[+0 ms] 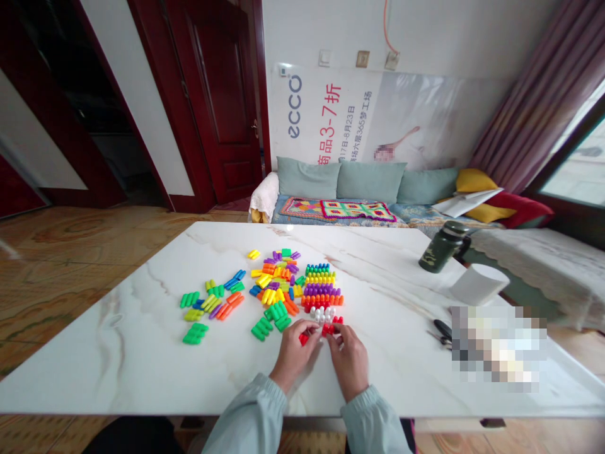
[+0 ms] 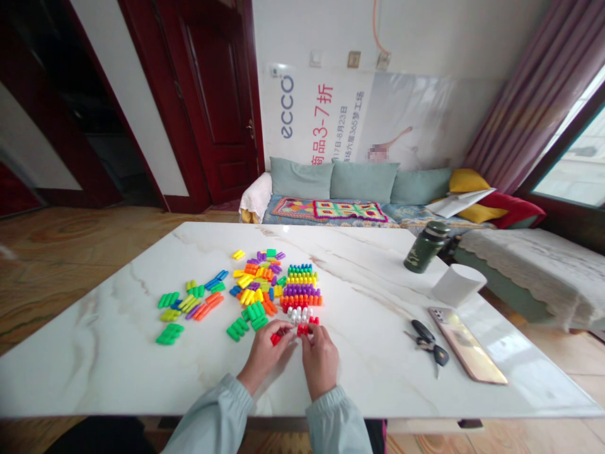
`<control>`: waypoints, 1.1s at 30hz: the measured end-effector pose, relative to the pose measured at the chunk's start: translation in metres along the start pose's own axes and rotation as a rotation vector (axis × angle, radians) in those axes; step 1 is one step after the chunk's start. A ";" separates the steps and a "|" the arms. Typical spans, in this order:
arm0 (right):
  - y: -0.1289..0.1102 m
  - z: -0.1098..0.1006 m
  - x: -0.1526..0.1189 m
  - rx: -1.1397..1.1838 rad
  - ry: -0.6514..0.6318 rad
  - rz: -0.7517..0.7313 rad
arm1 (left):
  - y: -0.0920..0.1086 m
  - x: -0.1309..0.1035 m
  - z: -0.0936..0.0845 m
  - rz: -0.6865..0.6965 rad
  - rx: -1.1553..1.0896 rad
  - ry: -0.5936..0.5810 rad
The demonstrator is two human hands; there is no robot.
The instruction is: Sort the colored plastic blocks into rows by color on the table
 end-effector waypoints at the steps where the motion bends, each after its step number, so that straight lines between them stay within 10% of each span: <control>1: 0.000 0.001 0.000 -0.015 0.005 -0.005 | 0.000 0.000 -0.001 -0.004 -0.009 -0.002; 16: -0.025 -0.003 -0.003 0.014 0.104 -0.073 | 0.001 -0.004 -0.015 -0.065 -0.135 0.100; 33: -0.084 0.019 -0.027 0.249 -0.092 -0.219 | 0.004 -0.009 -0.011 -0.074 -0.215 0.027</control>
Point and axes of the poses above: each hand's wrist, its own x-axis towards the middle knuckle, its own z-axis out of the palm, y = z × x, the point moved 8 cm from there along x, towards the middle knuckle, and after that the axes turned 2 degrees about x, right-handed, at the moved point
